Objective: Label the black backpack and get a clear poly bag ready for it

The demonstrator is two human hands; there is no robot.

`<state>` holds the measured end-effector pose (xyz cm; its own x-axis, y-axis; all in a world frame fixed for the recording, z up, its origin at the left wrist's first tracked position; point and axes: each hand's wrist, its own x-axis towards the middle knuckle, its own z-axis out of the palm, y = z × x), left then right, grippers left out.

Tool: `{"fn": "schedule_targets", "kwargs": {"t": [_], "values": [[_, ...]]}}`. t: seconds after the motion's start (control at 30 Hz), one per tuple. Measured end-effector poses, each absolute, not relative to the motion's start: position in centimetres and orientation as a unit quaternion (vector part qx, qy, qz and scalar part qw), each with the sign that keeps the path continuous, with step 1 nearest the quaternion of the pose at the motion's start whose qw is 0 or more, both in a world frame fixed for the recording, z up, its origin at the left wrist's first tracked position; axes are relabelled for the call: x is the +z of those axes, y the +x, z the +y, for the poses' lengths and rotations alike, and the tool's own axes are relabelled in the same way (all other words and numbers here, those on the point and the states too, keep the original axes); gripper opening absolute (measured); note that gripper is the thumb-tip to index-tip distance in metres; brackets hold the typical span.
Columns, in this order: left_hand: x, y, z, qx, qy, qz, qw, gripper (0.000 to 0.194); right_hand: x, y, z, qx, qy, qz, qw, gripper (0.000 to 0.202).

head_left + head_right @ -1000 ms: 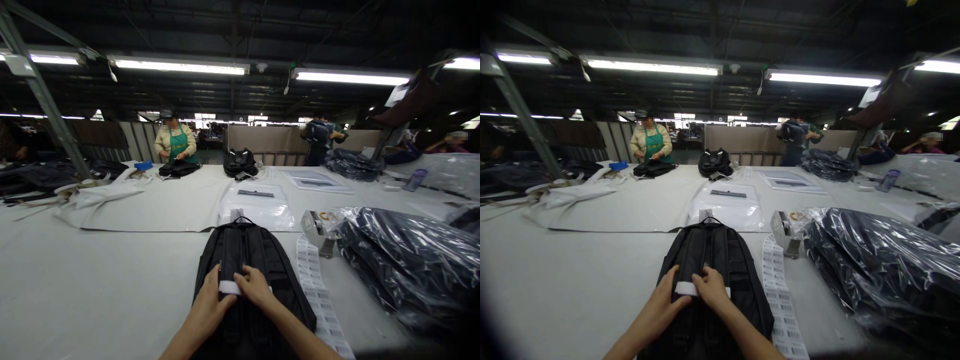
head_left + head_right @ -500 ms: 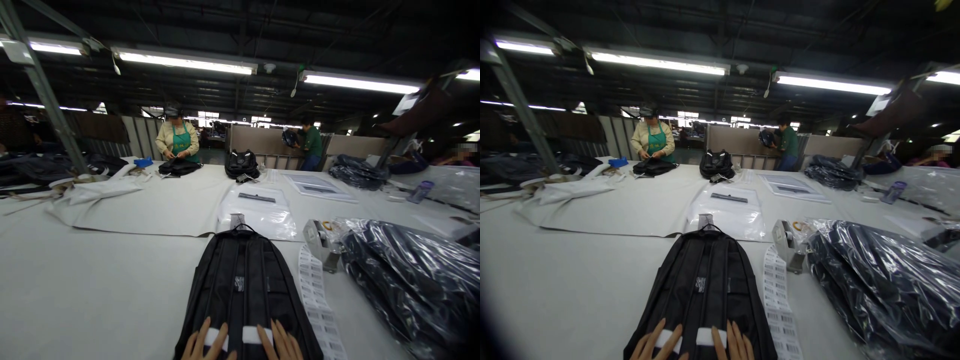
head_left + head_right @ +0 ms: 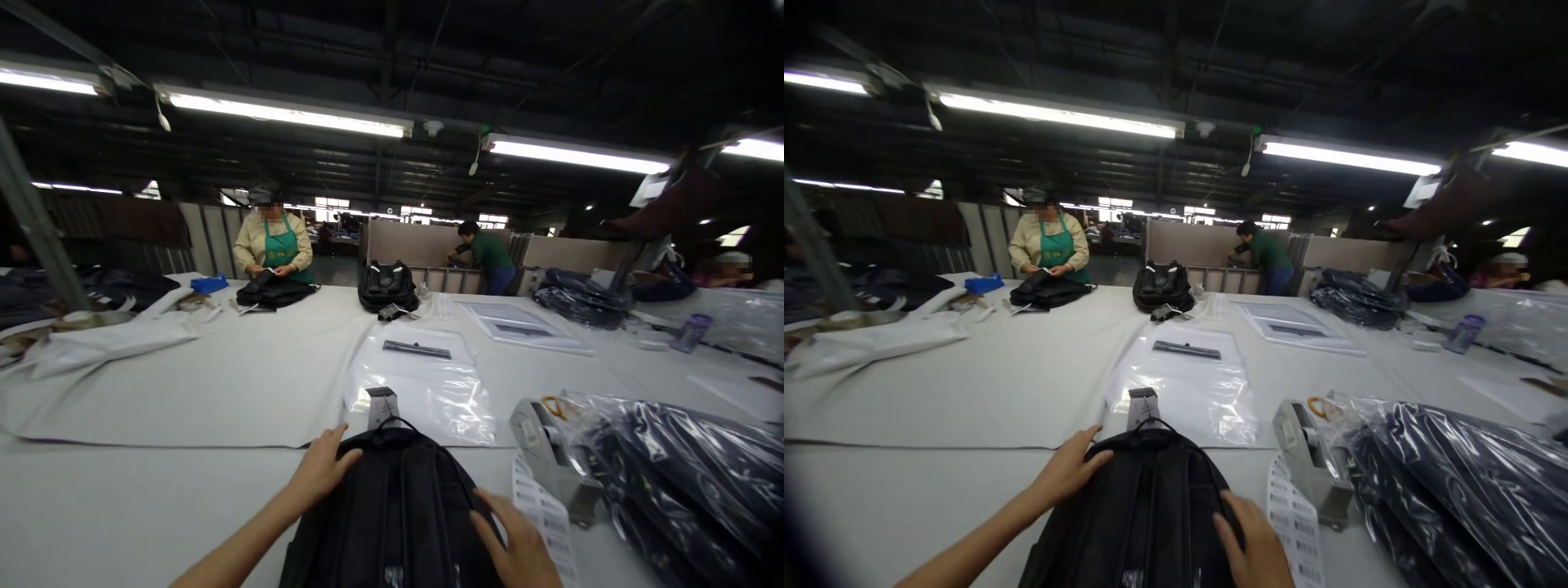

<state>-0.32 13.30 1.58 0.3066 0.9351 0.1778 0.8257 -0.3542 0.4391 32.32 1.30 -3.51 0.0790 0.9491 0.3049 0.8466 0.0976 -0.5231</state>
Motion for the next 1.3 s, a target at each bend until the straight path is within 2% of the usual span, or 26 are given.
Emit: {"fn": "schedule_targets", "kwargs": {"t": [0.17,0.3,0.57,0.73,0.83,0.93,1.0,1.03,1.13,1.23,1.3], "values": [[-1.6,2.8,22.1,0.155,0.833,0.504,0.166,0.029,-2.9,32.8,13.7,0.110,-0.688,-0.685,0.212,0.029],[-2.7,2.9,23.1,0.164,0.851,0.472,0.163,0.029,-3.1,32.8,17.1,0.139,-0.654,-0.721,0.184,0.021],[-1.0,2.3,21.0,0.256,0.849,0.432,0.164,0.033,-1.5,32.5,16.1,0.196,-0.630,-0.725,0.197,0.022],[1.8,1.4,20.0,0.313,0.831,0.407,0.214,0.036,2.0,32.4,15.4,0.263,-0.578,-0.745,0.204,0.026],[2.4,0.8,19.9,0.319,0.826,0.399,0.239,0.038,2.5,31.2,14.6,0.263,-0.573,-0.739,0.239,0.029],[1.8,-0.2,19.9,0.304,0.829,0.396,0.251,0.034,1.3,29.1,13.0,0.221,-0.594,-0.711,0.306,0.030],[1.2,-1.0,19.7,0.284,0.836,0.395,0.252,0.021,0.4,27.9,11.9,0.199,-0.601,-0.700,0.332,0.027],[1.0,-1.3,19.7,0.274,0.840,0.394,0.253,0.018,0.3,27.5,11.5,0.193,-0.602,-0.700,0.332,0.025],[1.1,-1.5,19.6,0.235,0.854,0.375,0.274,0.028,1.1,27.0,10.5,0.204,-0.594,-0.718,0.298,0.020],[2.0,-1.0,20.2,0.172,0.864,0.341,0.329,0.019,2.8,27.1,9.8,0.253,-0.554,-0.739,0.288,0.014],[2.8,-0.6,20.8,0.126,0.863,0.325,0.366,0.022,3.6,27.4,9.2,0.301,-0.519,-0.741,0.301,0.012]]}}
